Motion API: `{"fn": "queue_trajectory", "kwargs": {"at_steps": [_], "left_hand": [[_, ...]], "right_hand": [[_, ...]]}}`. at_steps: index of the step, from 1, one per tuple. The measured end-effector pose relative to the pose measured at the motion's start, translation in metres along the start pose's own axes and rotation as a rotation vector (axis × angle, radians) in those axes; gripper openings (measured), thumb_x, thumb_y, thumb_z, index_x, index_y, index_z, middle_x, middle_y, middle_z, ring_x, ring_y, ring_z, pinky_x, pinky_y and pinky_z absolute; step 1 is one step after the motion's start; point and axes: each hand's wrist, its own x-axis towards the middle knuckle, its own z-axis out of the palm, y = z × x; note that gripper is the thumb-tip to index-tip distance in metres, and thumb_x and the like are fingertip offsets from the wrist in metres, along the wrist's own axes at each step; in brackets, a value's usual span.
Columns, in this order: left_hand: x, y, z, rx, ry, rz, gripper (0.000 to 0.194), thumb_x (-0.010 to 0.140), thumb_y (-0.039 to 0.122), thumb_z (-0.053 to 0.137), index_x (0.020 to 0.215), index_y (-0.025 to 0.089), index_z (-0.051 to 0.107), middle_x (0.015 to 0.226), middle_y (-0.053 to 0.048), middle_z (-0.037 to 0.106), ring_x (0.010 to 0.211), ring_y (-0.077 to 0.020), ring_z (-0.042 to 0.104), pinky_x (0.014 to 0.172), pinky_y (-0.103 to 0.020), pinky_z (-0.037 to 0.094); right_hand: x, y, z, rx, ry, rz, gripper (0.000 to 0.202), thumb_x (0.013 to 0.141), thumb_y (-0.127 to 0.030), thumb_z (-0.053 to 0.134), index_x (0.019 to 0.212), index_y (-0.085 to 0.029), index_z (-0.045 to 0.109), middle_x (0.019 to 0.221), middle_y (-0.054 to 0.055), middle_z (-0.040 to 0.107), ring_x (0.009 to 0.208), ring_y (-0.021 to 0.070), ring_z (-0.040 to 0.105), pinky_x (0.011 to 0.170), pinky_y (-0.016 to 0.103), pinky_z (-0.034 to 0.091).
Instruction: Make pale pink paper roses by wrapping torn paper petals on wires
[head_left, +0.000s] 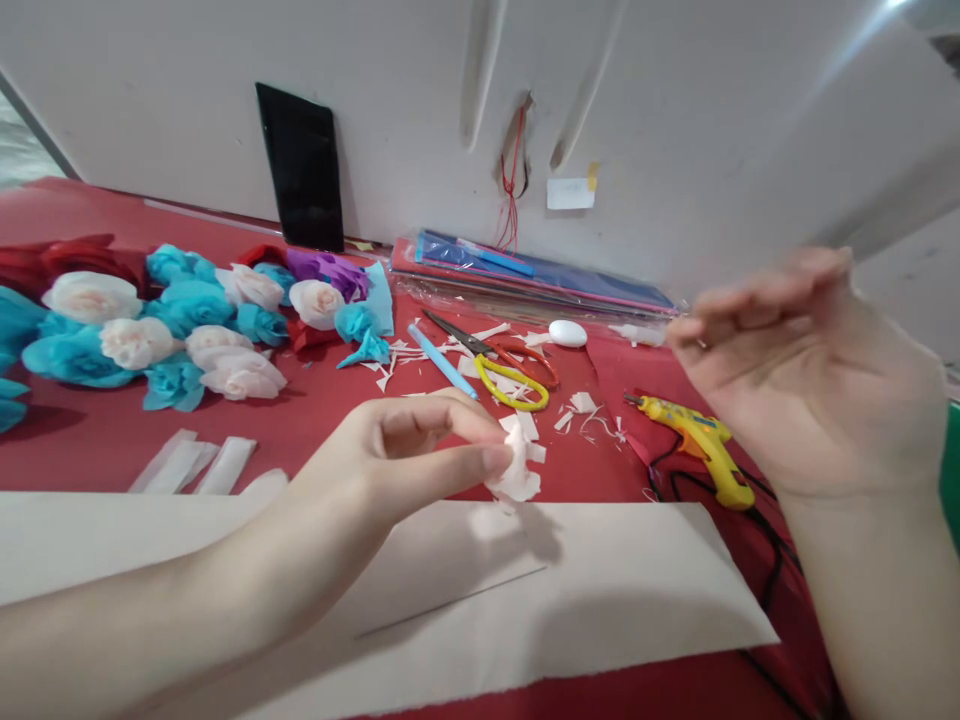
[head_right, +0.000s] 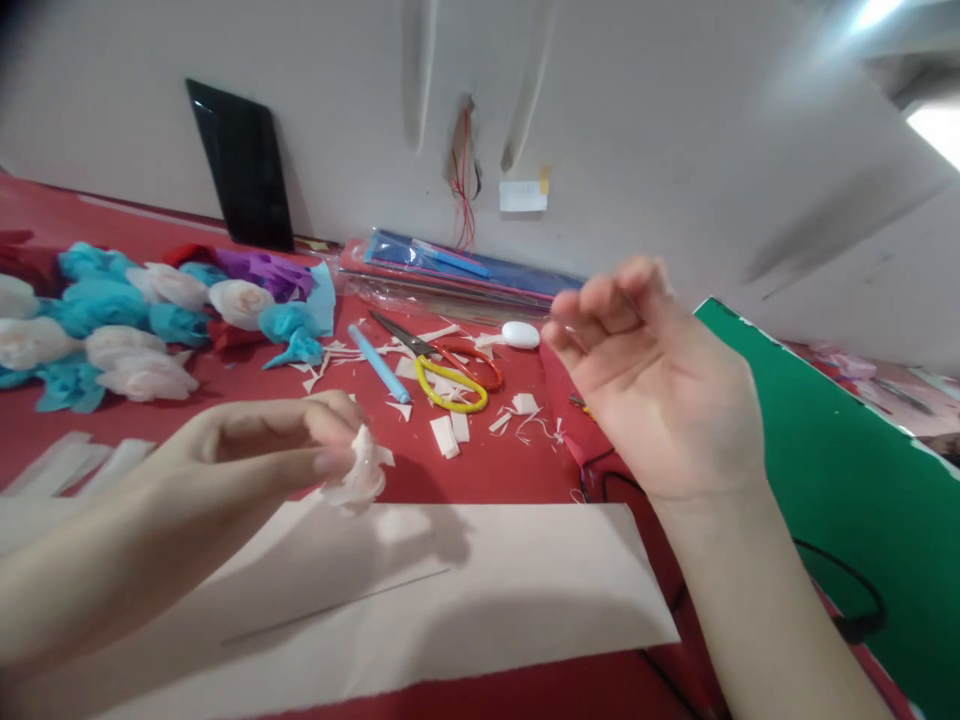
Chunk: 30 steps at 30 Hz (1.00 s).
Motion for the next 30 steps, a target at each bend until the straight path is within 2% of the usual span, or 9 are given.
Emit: {"fn": "queue_trajectory", "kwargs": {"at_steps": [2, 4, 7, 12, 18, 21, 25, 28, 30], "left_hand": [[0.000, 0.000, 0.001, 0.013, 0.008, 0.000, 0.014, 0.079, 0.024, 0.072, 0.065, 0.025, 0.072, 0.068, 0.008, 0.069, 0.063, -0.0050, 0.061, 0.056, -0.007, 0.046], [0.001, 0.000, 0.001, 0.038, 0.021, -0.010, 0.014, 0.078, 0.027, 0.073, 0.065, 0.024, 0.072, 0.069, 0.007, 0.069, 0.064, -0.0060, 0.061, 0.057, -0.008, 0.046], [0.001, 0.000, 0.001, 0.046, 0.033, -0.020, 0.014, 0.076, 0.029, 0.074, 0.064, 0.023, 0.071, 0.066, 0.007, 0.068, 0.062, -0.0066, 0.061, 0.056, -0.009, 0.046], [0.002, 0.000, -0.001, 0.030, 0.024, -0.007, 0.015, 0.078, 0.028, 0.073, 0.063, 0.025, 0.071, 0.069, 0.008, 0.067, 0.066, -0.0058, 0.063, 0.060, -0.008, 0.046], [0.001, -0.003, -0.003, 0.063, 0.026, 0.005, 0.013, 0.079, 0.028, 0.072, 0.066, 0.027, 0.073, 0.069, 0.008, 0.068, 0.065, -0.0059, 0.063, 0.060, -0.009, 0.046], [0.001, -0.002, -0.002, 0.057, 0.018, -0.001, 0.013, 0.078, 0.028, 0.072, 0.065, 0.027, 0.072, 0.067, 0.009, 0.068, 0.064, -0.0058, 0.062, 0.059, -0.009, 0.047], [0.002, -0.001, -0.001, 0.052, 0.013, 0.016, 0.015, 0.079, 0.025, 0.071, 0.064, 0.026, 0.073, 0.068, 0.008, 0.068, 0.064, -0.0052, 0.062, 0.058, -0.008, 0.047], [0.001, -0.001, -0.001, 0.033, 0.003, 0.012, 0.016, 0.079, 0.025, 0.071, 0.063, 0.025, 0.072, 0.068, 0.008, 0.068, 0.065, -0.0057, 0.063, 0.059, -0.008, 0.047], [0.000, 0.000, -0.001, 0.019, 0.007, 0.006, 0.015, 0.078, 0.027, 0.072, 0.063, 0.025, 0.071, 0.068, 0.007, 0.068, 0.065, -0.0062, 0.064, 0.060, -0.008, 0.048]], "right_hand": [[-0.004, 0.002, 0.001, -0.160, -0.117, 0.030, 0.026, 0.090, -0.020, 0.060, 0.071, -0.029, 0.075, 0.064, -0.007, 0.071, 0.070, 0.0095, 0.068, 0.074, 0.021, 0.056], [-0.008, 0.005, 0.003, -0.325, -0.152, 0.059, 0.018, 0.086, -0.023, 0.067, 0.073, -0.028, 0.078, 0.068, -0.006, 0.075, 0.070, 0.0087, 0.069, 0.075, 0.019, 0.055], [-0.012, 0.008, 0.006, -0.455, -0.113, 0.045, 0.013, 0.080, -0.021, 0.073, 0.074, -0.030, 0.080, 0.075, -0.006, 0.078, 0.075, 0.0094, 0.071, 0.077, 0.019, 0.055], [-0.016, 0.010, 0.010, -0.520, -0.049, -0.071, 0.021, 0.069, -0.012, 0.081, 0.069, -0.033, 0.079, 0.075, -0.008, 0.077, 0.080, 0.0121, 0.070, 0.076, 0.021, 0.055], [-0.019, 0.008, 0.011, -0.615, -0.082, -0.219, 0.026, 0.066, -0.009, 0.081, 0.056, -0.028, 0.068, 0.065, -0.008, 0.064, 0.070, 0.0127, 0.059, 0.071, 0.027, 0.048], [-0.020, 0.005, 0.011, -0.715, -0.087, -0.241, 0.026, 0.068, -0.013, 0.082, 0.055, -0.027, 0.064, 0.067, -0.007, 0.061, 0.070, 0.0128, 0.057, 0.070, 0.028, 0.046], [-0.017, 0.002, 0.010, -0.871, -0.152, -0.273, 0.018, 0.080, -0.018, 0.073, 0.066, -0.029, 0.073, 0.072, -0.006, 0.071, 0.079, 0.0154, 0.064, 0.076, 0.030, 0.050], [-0.012, 0.001, 0.008, -0.937, -0.195, -0.185, 0.019, 0.086, -0.019, 0.065, 0.078, -0.030, 0.078, 0.086, -0.005, 0.078, 0.091, 0.0176, 0.068, 0.086, 0.032, 0.052], [-0.010, 0.001, 0.006, -0.935, -0.180, -0.093, 0.019, 0.088, -0.023, 0.063, 0.082, -0.031, 0.079, 0.093, -0.005, 0.079, 0.094, 0.0179, 0.070, 0.090, 0.032, 0.052]]}}
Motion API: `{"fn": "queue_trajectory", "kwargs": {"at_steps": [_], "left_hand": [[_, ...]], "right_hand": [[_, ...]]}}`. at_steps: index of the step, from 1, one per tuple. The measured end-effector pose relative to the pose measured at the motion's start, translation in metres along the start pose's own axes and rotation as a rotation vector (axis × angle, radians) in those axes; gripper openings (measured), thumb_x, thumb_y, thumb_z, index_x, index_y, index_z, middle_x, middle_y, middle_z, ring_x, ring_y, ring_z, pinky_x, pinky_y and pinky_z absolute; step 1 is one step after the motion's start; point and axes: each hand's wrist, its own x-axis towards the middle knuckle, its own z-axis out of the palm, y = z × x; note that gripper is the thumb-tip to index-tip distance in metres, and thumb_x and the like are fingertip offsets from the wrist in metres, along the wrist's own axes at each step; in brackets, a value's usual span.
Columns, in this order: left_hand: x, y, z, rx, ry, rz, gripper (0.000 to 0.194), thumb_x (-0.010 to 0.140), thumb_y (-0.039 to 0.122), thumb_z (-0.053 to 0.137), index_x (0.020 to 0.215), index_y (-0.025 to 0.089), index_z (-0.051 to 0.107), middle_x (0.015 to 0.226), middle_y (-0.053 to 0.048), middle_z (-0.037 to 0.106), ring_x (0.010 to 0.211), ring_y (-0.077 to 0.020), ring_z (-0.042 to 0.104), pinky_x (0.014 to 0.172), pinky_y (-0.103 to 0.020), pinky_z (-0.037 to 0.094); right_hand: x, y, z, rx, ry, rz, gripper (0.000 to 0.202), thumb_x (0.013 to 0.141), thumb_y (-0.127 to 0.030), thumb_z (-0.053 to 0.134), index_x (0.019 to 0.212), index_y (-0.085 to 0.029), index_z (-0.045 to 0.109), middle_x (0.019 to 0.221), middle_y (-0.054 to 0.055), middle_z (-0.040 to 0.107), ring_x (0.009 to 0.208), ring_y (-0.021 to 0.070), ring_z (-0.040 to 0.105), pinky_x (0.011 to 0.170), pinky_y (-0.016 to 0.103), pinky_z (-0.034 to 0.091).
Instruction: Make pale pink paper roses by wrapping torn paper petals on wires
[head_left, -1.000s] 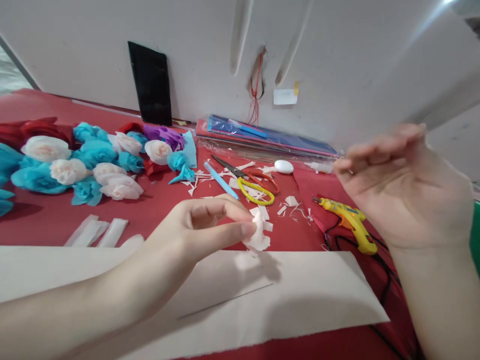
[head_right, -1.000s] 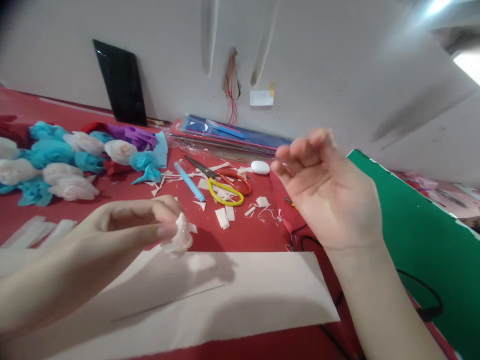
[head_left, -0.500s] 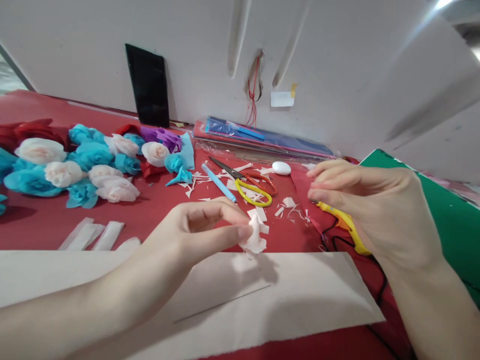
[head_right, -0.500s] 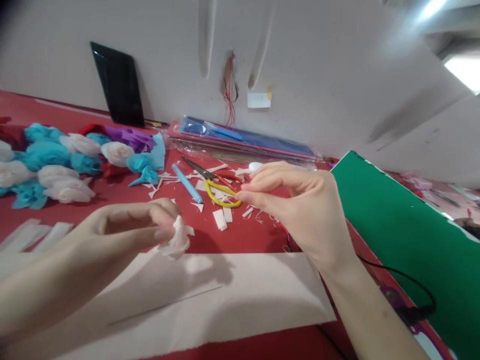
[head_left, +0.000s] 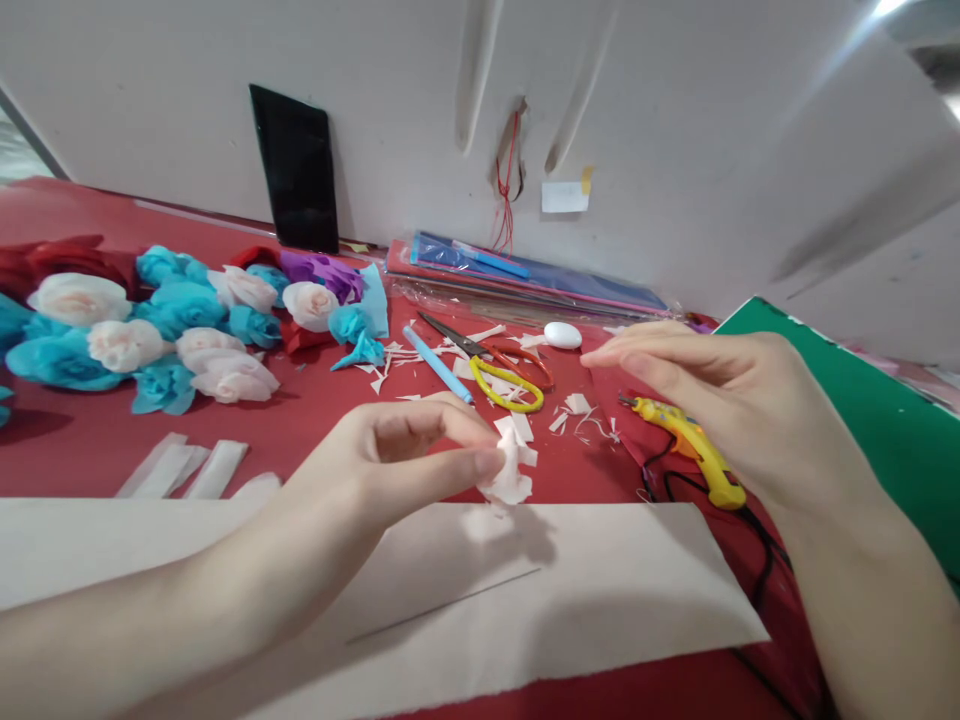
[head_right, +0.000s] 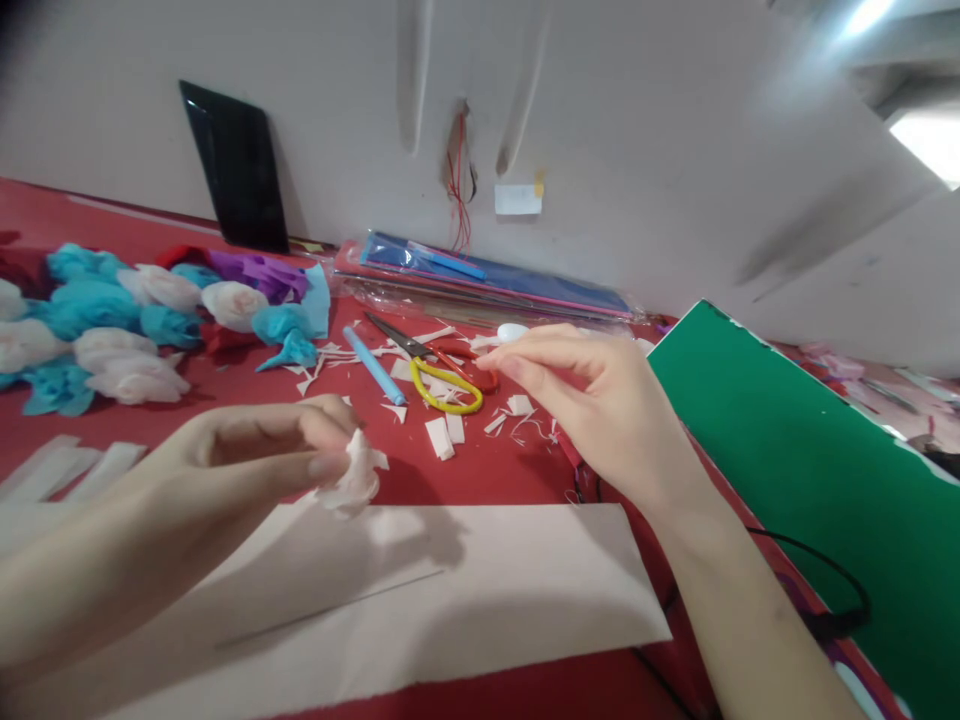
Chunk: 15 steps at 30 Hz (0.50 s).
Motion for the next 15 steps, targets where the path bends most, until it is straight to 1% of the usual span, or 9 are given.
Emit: {"fn": "queue_trajectory", "kwargs": {"at_steps": [3, 5, 7, 9, 12, 14, 15], "left_hand": [[0.000, 0.001, 0.000, 0.006, 0.007, -0.013, 0.015, 0.077, 0.028, 0.073, 0.063, 0.024, 0.071, 0.066, 0.007, 0.068, 0.063, -0.0069, 0.062, 0.058, -0.009, 0.047], [0.001, 0.002, 0.001, 0.011, 0.010, -0.013, 0.014, 0.077, 0.027, 0.072, 0.064, 0.024, 0.071, 0.065, 0.006, 0.068, 0.063, -0.0077, 0.061, 0.057, -0.010, 0.047], [0.001, 0.004, 0.002, 0.007, 0.015, -0.013, 0.013, 0.076, 0.027, 0.072, 0.064, 0.023, 0.071, 0.067, 0.005, 0.069, 0.064, -0.0090, 0.061, 0.057, -0.012, 0.047], [0.000, 0.005, 0.004, 0.004, 0.017, -0.030, 0.013, 0.075, 0.026, 0.072, 0.063, 0.023, 0.071, 0.067, 0.004, 0.069, 0.065, -0.0104, 0.061, 0.057, -0.014, 0.047], [0.000, 0.008, 0.006, -0.007, 0.010, -0.054, 0.013, 0.075, 0.027, 0.072, 0.062, 0.023, 0.070, 0.068, 0.003, 0.068, 0.066, -0.0122, 0.061, 0.060, -0.018, 0.047], [0.000, 0.008, 0.006, 0.001, 0.017, -0.064, 0.013, 0.074, 0.029, 0.071, 0.062, 0.023, 0.069, 0.068, 0.002, 0.067, 0.068, -0.0144, 0.061, 0.063, -0.022, 0.049], [0.000, 0.009, 0.006, 0.012, 0.027, -0.069, 0.013, 0.074, 0.030, 0.070, 0.063, 0.023, 0.069, 0.067, 0.001, 0.067, 0.068, -0.0158, 0.062, 0.064, -0.024, 0.049]], "right_hand": [[0.002, 0.004, -0.001, 0.051, -0.009, 0.119, 0.016, 0.087, -0.028, 0.064, 0.082, -0.030, 0.079, 0.092, -0.004, 0.080, 0.093, 0.0188, 0.073, 0.091, 0.032, 0.053], [0.004, 0.007, 0.000, 0.080, -0.019, 0.187, 0.013, 0.083, -0.027, 0.067, 0.081, -0.028, 0.080, 0.089, -0.002, 0.080, 0.092, 0.0200, 0.073, 0.089, 0.032, 0.054], [0.005, 0.009, 0.002, 0.099, 0.009, 0.262, 0.007, 0.077, -0.027, 0.073, 0.078, -0.027, 0.079, 0.085, -0.001, 0.080, 0.087, 0.0213, 0.074, 0.082, 0.032, 0.056], [0.005, 0.012, 0.004, 0.101, 0.074, 0.320, 0.002, 0.070, -0.025, 0.078, 0.072, -0.025, 0.078, 0.077, -0.001, 0.080, 0.078, 0.0215, 0.075, 0.072, 0.031, 0.057], [0.006, 0.015, 0.006, 0.071, 0.144, 0.330, 0.009, 0.061, -0.023, 0.082, 0.064, -0.023, 0.074, 0.061, -0.001, 0.076, 0.061, 0.0204, 0.072, 0.059, 0.031, 0.055], [0.007, 0.017, 0.006, 0.006, 0.161, 0.311, 0.014, 0.059, -0.025, 0.084, 0.063, -0.023, 0.070, 0.054, -0.002, 0.073, 0.057, 0.0210, 0.070, 0.058, 0.033, 0.054], [0.007, 0.018, 0.006, -0.048, 0.161, 0.304, 0.016, 0.059, -0.027, 0.084, 0.062, -0.023, 0.068, 0.053, -0.001, 0.073, 0.059, 0.0221, 0.071, 0.060, 0.034, 0.054]]}}
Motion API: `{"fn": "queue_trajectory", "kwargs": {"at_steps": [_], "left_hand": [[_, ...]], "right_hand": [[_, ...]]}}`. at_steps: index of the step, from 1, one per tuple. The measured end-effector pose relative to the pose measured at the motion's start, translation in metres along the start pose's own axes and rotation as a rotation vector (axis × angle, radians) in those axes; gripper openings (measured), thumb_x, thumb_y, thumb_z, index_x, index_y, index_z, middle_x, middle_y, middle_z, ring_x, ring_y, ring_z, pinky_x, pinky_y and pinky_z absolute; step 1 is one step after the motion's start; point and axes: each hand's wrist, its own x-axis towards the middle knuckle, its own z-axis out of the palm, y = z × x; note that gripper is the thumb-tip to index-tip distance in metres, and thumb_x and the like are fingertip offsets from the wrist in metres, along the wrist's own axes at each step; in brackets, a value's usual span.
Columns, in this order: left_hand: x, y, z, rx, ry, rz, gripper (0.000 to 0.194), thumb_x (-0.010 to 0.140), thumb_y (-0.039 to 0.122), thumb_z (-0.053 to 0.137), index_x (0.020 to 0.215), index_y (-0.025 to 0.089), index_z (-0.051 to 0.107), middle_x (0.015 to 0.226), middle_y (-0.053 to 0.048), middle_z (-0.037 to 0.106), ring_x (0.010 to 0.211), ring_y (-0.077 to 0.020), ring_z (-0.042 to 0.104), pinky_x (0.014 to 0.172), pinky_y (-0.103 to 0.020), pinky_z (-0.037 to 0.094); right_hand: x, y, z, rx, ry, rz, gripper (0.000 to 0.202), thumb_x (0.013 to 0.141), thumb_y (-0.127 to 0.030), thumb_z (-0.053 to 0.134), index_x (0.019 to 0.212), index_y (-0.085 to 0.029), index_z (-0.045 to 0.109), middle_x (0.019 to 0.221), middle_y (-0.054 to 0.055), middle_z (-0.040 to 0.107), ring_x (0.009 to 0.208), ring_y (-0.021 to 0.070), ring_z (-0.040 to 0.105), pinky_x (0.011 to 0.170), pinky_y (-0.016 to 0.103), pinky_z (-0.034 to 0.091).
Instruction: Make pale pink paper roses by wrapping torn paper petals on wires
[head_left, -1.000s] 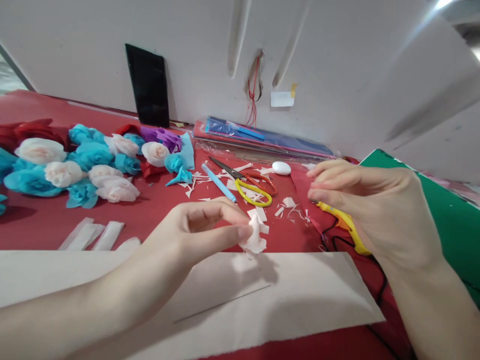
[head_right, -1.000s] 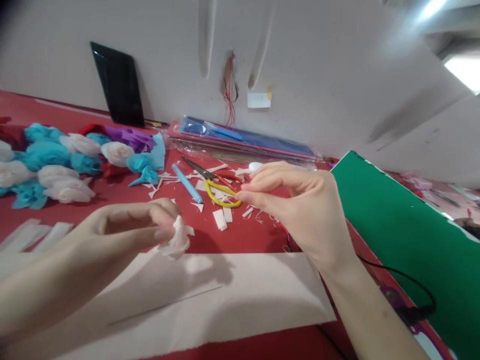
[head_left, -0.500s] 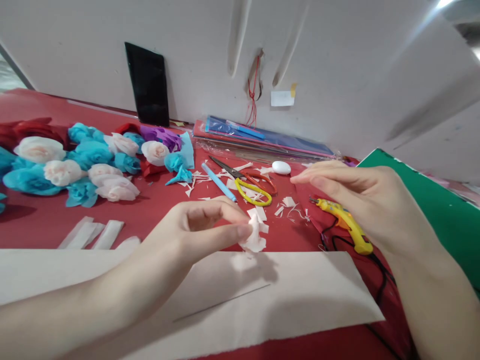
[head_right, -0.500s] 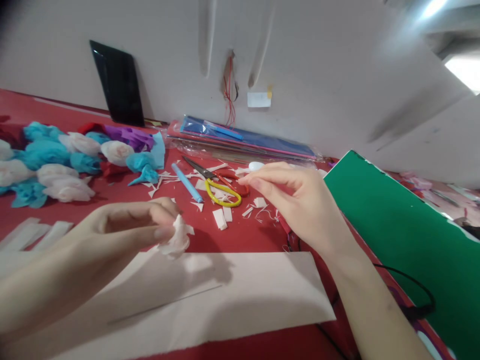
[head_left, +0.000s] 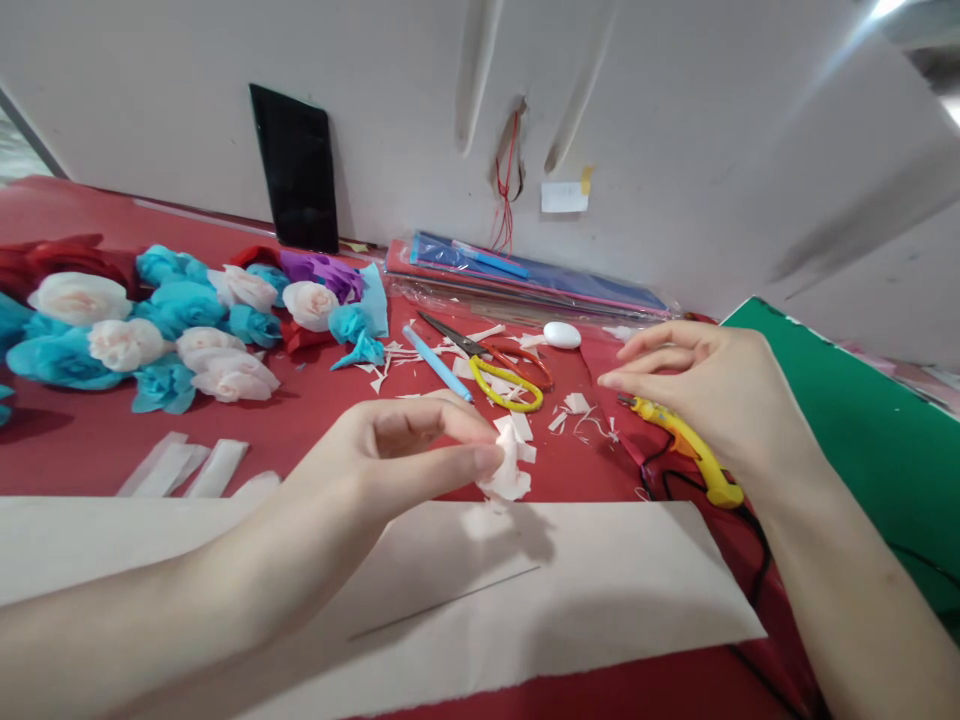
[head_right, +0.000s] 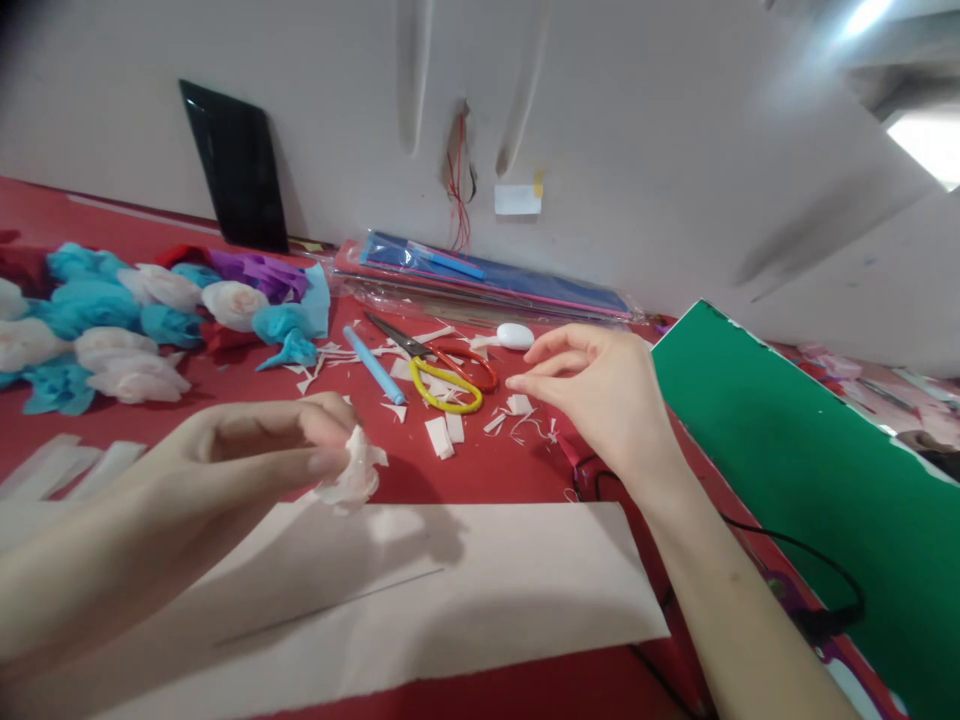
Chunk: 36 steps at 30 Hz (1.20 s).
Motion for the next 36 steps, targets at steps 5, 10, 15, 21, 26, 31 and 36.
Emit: {"fn": "queue_trajectory", "kwargs": {"at_steps": [5, 10, 15, 21, 26, 31, 36], "left_hand": [[0.001, -0.002, -0.002, 0.053, 0.048, -0.019, 0.016, 0.074, 0.037, 0.065, 0.070, 0.023, 0.070, 0.061, 0.000, 0.063, 0.069, -0.0199, 0.061, 0.066, -0.029, 0.049], [0.001, -0.004, -0.005, 0.058, 0.052, -0.021, 0.017, 0.074, 0.037, 0.066, 0.069, 0.022, 0.070, 0.062, 0.001, 0.062, 0.067, -0.0178, 0.060, 0.064, -0.027, 0.048], [0.002, -0.004, -0.004, 0.026, 0.030, -0.018, 0.016, 0.074, 0.032, 0.072, 0.063, 0.021, 0.068, 0.065, 0.004, 0.064, 0.064, -0.0110, 0.057, 0.057, -0.018, 0.043], [0.001, -0.004, -0.004, -0.015, 0.008, -0.025, 0.015, 0.076, 0.029, 0.072, 0.063, 0.021, 0.069, 0.066, 0.005, 0.066, 0.064, -0.0088, 0.057, 0.056, -0.014, 0.042], [0.003, -0.005, -0.004, -0.003, 0.010, -0.021, 0.016, 0.075, 0.028, 0.072, 0.062, 0.021, 0.069, 0.065, 0.005, 0.067, 0.063, -0.0091, 0.058, 0.056, -0.015, 0.042], [0.002, -0.006, -0.006, -0.008, 0.009, -0.014, 0.015, 0.075, 0.030, 0.073, 0.063, 0.021, 0.070, 0.068, 0.005, 0.068, 0.067, -0.0086, 0.059, 0.057, -0.013, 0.042], [0.001, -0.005, -0.005, -0.027, 0.003, -0.009, 0.015, 0.076, 0.028, 0.073, 0.063, 0.021, 0.069, 0.067, 0.006, 0.067, 0.065, -0.0070, 0.058, 0.057, -0.011, 0.043]], "right_hand": [[0.007, 0.008, 0.000, -0.189, -0.113, 0.011, 0.008, 0.073, -0.024, 0.072, 0.080, -0.020, 0.074, 0.078, 0.003, 0.079, 0.082, 0.0267, 0.075, 0.075, 0.037, 0.057], [0.013, 0.016, 0.005, -0.247, -0.178, 0.042, 0.026, 0.071, -0.015, 0.071, 0.096, -0.015, 0.075, 0.067, 0.005, 0.078, 0.081, 0.0304, 0.075, 0.069, 0.037, 0.059], [0.012, 0.020, 0.008, -0.251, -0.237, 0.001, 0.020, 0.075, -0.013, 0.068, 0.092, -0.015, 0.077, 0.081, 0.007, 0.080, 0.084, 0.0284, 0.076, 0.075, 0.035, 0.060], [0.012, 0.018, 0.008, -0.266, -0.251, -0.050, 0.014, 0.077, -0.016, 0.067, 0.083, -0.016, 0.079, 0.084, 0.008, 0.080, 0.086, 0.0313, 0.075, 0.080, 0.041, 0.060], [0.009, 0.014, 0.009, -0.226, -0.224, -0.057, 0.013, 0.079, -0.017, 0.066, 0.075, -0.017, 0.078, 0.052, 0.002, 0.073, 0.049, 0.0211, 0.071, 0.061, 0.033, 0.062], [0.005, 0.011, 0.012, -0.157, -0.200, -0.109, 0.043, 0.073, -0.003, 0.063, 0.113, -0.018, 0.071, 0.114, 0.007, 0.074, 0.093, 0.0250, 0.075, 0.085, 0.037, 0.062], [-0.002, -0.002, 0.010, 0.189, -0.452, 0.015, 0.037, 0.081, -0.007, 0.061, 0.116, -0.015, 0.068, 0.115, 0.009, 0.074, 0.110, 0.0247, 0.069, 0.098, 0.043, 0.056]]}}
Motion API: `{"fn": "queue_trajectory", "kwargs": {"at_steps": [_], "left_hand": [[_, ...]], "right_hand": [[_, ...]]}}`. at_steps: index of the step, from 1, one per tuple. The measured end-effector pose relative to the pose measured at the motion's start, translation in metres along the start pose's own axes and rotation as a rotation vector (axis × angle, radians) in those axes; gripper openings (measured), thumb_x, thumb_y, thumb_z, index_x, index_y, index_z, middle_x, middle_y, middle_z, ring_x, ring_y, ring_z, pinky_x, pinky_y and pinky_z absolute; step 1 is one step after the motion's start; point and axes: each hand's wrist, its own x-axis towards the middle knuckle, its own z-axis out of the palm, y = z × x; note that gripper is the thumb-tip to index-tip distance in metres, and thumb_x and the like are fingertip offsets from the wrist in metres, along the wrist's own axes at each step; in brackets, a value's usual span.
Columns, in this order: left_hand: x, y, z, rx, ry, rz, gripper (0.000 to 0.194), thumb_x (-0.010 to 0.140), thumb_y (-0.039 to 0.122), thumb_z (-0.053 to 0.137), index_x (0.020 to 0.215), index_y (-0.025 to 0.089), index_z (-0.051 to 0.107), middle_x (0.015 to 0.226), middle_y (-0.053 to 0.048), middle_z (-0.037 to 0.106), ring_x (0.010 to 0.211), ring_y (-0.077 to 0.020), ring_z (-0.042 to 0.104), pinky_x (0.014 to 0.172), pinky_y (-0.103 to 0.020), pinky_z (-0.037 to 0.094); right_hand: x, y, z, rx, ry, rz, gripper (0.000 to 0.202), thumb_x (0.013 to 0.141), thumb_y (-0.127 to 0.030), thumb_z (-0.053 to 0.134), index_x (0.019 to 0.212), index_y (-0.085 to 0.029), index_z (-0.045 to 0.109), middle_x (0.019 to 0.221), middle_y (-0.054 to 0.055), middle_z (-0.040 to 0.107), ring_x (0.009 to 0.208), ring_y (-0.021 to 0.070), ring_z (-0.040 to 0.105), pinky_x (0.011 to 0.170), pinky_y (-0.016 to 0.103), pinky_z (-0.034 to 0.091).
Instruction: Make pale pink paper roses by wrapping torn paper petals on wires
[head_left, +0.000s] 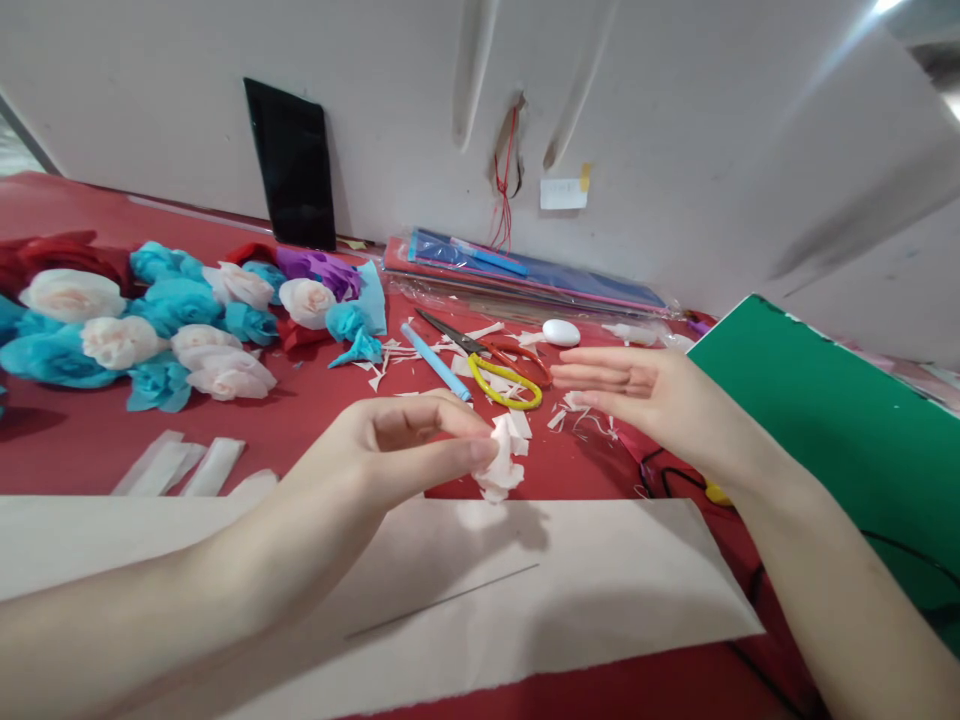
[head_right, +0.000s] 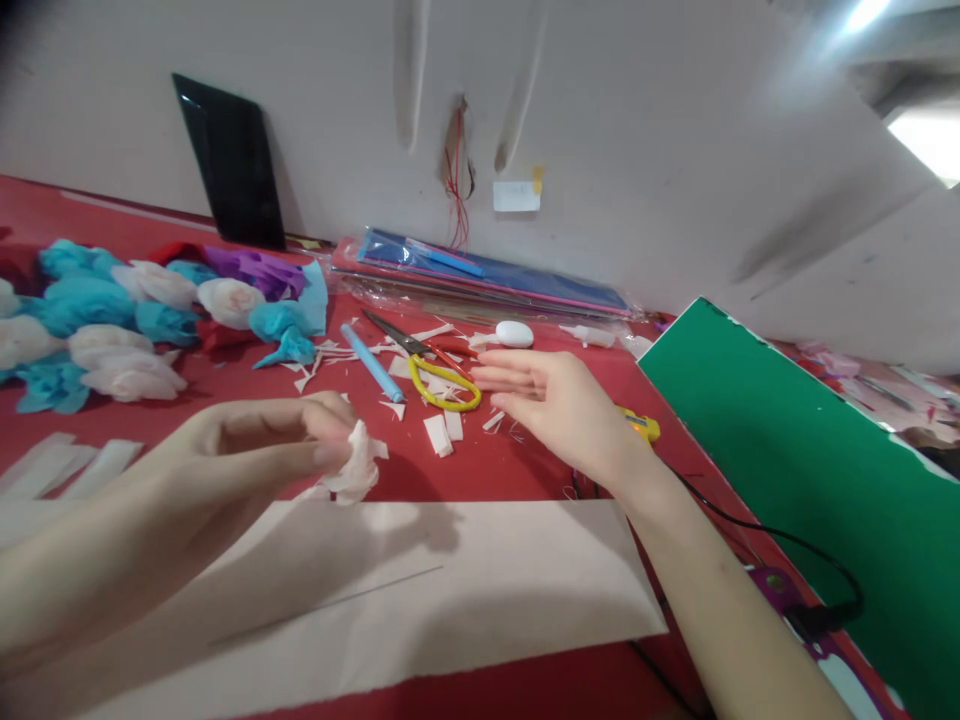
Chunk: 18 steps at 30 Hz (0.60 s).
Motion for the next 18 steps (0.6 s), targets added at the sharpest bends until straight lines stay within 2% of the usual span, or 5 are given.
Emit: {"fn": "queue_trajectory", "kwargs": {"at_steps": [3, 7, 12, 18], "left_hand": [[0.001, 0.001, 0.002, 0.007, 0.003, 0.008, 0.014, 0.076, 0.027, 0.073, 0.064, 0.021, 0.069, 0.066, 0.007, 0.067, 0.062, -0.0068, 0.056, 0.055, -0.011, 0.042], [0.003, 0.003, 0.004, -0.018, -0.002, 0.012, 0.013, 0.075, 0.027, 0.072, 0.063, 0.021, 0.070, 0.065, 0.006, 0.066, 0.062, -0.0074, 0.056, 0.055, -0.012, 0.042], [0.002, 0.001, 0.003, 0.013, 0.014, -0.005, 0.011, 0.075, 0.027, 0.073, 0.065, 0.021, 0.071, 0.067, 0.005, 0.067, 0.065, -0.0093, 0.058, 0.059, -0.014, 0.045], [0.001, -0.001, 0.002, -0.014, -0.013, 0.010, 0.012, 0.077, 0.025, 0.072, 0.065, 0.022, 0.072, 0.067, 0.006, 0.069, 0.064, -0.0080, 0.060, 0.057, -0.013, 0.044]], "right_hand": [[-0.006, -0.011, 0.000, 0.277, -0.120, 0.084, 0.022, 0.085, -0.014, 0.064, 0.105, -0.016, 0.072, 0.105, 0.008, 0.077, 0.095, 0.0215, 0.075, 0.081, 0.033, 0.063], [-0.010, -0.015, -0.003, 0.492, -0.219, 0.136, 0.019, 0.084, -0.013, 0.066, 0.101, -0.017, 0.074, 0.101, 0.008, 0.079, 0.088, 0.0193, 0.076, 0.066, 0.022, 0.062], [-0.010, -0.012, -0.004, 0.546, -0.231, 0.128, 0.016, 0.081, -0.014, 0.070, 0.094, -0.021, 0.077, 0.096, 0.005, 0.079, 0.082, 0.0182, 0.077, 0.065, 0.022, 0.060], [-0.008, -0.009, -0.005, 0.620, -0.221, 0.091, 0.019, 0.077, -0.008, 0.071, 0.090, -0.020, 0.075, 0.082, 0.000, 0.079, 0.071, 0.0109, 0.073, 0.065, 0.020, 0.057]]}}
